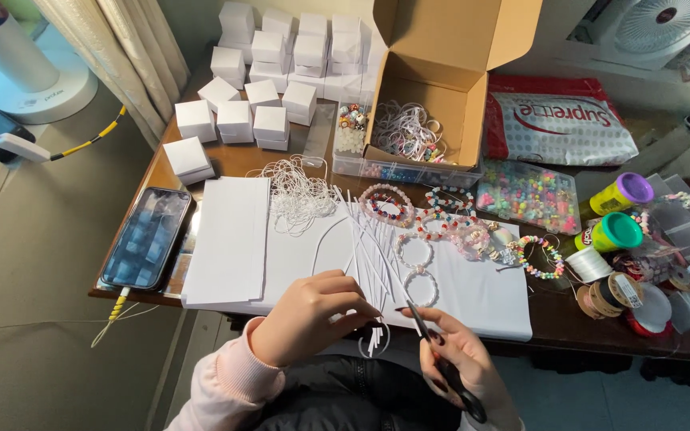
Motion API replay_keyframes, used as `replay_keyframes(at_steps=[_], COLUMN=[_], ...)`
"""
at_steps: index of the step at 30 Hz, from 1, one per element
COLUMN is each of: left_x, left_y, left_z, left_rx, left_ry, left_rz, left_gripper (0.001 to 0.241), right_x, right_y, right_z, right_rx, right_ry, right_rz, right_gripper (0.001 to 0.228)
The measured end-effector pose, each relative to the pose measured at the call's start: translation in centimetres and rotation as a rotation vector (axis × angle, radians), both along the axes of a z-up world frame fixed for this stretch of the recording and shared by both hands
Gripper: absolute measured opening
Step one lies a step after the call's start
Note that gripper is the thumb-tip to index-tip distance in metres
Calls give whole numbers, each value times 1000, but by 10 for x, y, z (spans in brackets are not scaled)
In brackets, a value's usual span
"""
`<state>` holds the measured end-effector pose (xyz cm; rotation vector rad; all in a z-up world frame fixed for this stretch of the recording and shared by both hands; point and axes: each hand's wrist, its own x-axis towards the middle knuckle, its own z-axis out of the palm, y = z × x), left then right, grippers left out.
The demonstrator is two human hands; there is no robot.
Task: The person uses scissors to cut a bundle of white cable ties into shorter pieces. They repeatedly pick up the ties, cut them, and place the cut pieces into a cardboard box on the table.
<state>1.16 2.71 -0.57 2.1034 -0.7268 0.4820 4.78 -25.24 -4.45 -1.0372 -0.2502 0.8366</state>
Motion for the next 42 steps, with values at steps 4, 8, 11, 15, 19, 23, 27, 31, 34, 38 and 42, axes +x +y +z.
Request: replay_keyframes(at_steps=[4, 8, 11, 15, 19, 23, 27, 31, 34, 38, 42], left_x=[0, 0, -1, -4, -8, 0, 3, 2, 1, 2, 1], left_y=[-3, -2, -1, -2, -14, -41, -61, -68, -67, -67, -58], left_z=[-1, 3, 8, 13, 6, -42, -72, -80, -88, -102, -114], left_rx=[-197, -269, -209, -208, -412, -1220, -1618, -1717, -1762, -1815, -2020], left_ry=[119, 68, -15, 13, 178, 435, 683, 787, 857, 953, 955], left_rz=[-80, -173, -132, -155, -94, -80, -242, -377, -471, -586, -822], left_gripper=[3, 11, 11, 28, 32, 18, 27, 26, 27, 43, 53], right_x=[1, -2, -2, -3, -2, -7, -17, -18, -20, -21, -11], right_y=[-8, -13, -14, -9, -13, -8, 12, 11, 16, 11, -6], right_z=[-13, -15, -14, -9, -20, -23, -22, -47, -42, -46, -45], right_rx=[26, 127, 70, 51, 96, 101, 254, 387, 498, 448, 303], right_ry=[66, 292, 237, 146, 113, 175, 284, 314, 334, 284, 235], right_rz=[-28, 95, 110, 142, 153, 106, 87, 112, 179, 221, 315], right_gripper=[57, 56, 61, 69, 70, 65, 59, 56, 55, 55, 74])
